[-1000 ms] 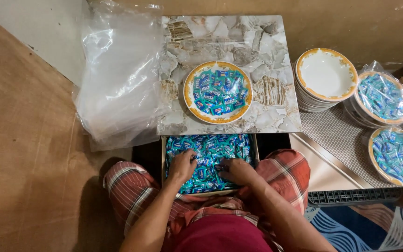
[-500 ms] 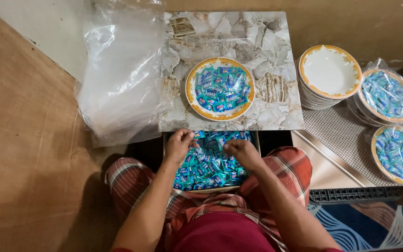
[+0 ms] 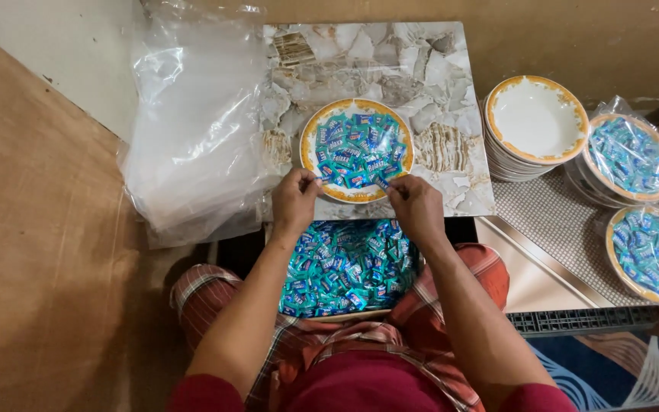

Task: The person organizes candy packets onto a plate and then into a plastic container.

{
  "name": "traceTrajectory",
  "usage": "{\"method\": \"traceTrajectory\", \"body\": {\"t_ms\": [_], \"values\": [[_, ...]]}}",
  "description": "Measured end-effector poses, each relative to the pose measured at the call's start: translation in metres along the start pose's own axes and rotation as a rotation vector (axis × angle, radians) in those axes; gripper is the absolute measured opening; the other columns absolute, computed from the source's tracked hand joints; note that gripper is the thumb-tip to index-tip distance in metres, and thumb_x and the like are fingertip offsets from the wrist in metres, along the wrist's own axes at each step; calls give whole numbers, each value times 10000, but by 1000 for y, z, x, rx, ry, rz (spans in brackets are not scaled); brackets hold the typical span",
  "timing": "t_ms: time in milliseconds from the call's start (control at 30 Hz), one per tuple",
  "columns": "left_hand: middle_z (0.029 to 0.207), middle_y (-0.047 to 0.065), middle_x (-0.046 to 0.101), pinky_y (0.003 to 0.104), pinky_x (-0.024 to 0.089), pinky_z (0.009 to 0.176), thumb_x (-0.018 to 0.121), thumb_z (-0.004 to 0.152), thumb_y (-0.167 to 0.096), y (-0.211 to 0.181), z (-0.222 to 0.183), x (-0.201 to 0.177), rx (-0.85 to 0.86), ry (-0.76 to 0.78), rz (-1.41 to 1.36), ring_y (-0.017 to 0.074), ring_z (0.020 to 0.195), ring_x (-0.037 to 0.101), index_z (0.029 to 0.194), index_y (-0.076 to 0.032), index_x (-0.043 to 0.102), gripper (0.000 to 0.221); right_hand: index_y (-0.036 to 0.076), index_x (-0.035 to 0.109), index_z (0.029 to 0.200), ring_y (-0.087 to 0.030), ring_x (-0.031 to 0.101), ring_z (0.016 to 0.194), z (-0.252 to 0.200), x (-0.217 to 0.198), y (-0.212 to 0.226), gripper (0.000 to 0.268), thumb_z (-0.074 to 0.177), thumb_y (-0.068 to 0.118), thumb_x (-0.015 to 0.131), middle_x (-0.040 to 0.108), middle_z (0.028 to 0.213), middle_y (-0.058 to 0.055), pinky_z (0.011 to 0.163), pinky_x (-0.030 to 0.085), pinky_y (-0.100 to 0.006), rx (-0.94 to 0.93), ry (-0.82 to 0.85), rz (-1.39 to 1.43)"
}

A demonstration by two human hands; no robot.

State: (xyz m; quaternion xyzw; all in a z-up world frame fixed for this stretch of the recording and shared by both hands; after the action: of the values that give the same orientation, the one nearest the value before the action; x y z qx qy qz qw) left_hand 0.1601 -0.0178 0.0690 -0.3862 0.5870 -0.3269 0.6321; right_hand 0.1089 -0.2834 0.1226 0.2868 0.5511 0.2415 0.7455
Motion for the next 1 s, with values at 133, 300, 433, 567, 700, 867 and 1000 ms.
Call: {"method": "traceTrajectory", "body": {"t_ms": [133,300,433,567,700,867,1000], "values": [[927,97,756,381,608,797,756,902,-201,-32,13,-9,130,-71,66,297,955,749,965,-120,707,113,139,781,966,-244,713,693,10,-7,25,83,883,149,782,692,793,-32,648,567,-351,-173,-140,-281],[1083,98,648,430,591,895,684,982,-201,-52,-3,2,372,18,201,353,1089,682,1054,-98,707,128,195,799,1024,-245,733,752,6,21,20,136,896,207,756,734,784,-21,711,592,-381,-214,86,-40],[924,58,649,425,600,785,663,994,-262,-26,-34,5,375,40,202,310,924,708,957,-145,679,123,230,800,951,-363,726,869,-28,43,-11,139,874,316,723,774,831,-74,799,558,-485,13,295,25],[840,49,628,422,597,727,693,960,-383,31,-64,20,285,129,285,311,848,701,890,-166,677,229,216,797,995,-399,731,929,-73,88,-63,260,890,384,629,788,945,-127,847,563,-522,100,585,-196],[1044,68,672,415,594,841,695,950,-379,65,-81,42,176,308,512,292,996,716,1099,-160,691,266,236,625,1360,-385,708,1129,-105,133,-124,474,959,461,514,685,1286,-174,943,586,-487,204,851,-494],[1192,201,631,539,573,903,728,920,-239,86,-112,68,151,529,666,413,1109,655,1309,-87,629,429,206,713,949,-289,731,729,-137,182,-137,312,829,483,631,688,796,-56,612,603,-418,-251,407,-734],[1159,194,628,551,585,872,664,940,-143,105,-122,84,176,597,648,430,1040,684,1302,-122,633,364,254,635,707,-189,676,483,-150,170,-98,184,789,414,593,590,588,42,427,559,-341,-518,111,-853]]}}
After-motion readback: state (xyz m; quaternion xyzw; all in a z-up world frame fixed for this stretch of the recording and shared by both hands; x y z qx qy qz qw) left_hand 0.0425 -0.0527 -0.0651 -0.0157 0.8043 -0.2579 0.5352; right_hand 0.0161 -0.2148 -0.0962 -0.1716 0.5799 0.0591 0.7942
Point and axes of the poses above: each hand's wrist, its own z-axis towards the middle knuckle, its own x-axis out of the palm, y = z × x, the point moved 9 cm from there along z, towards the middle knuckle
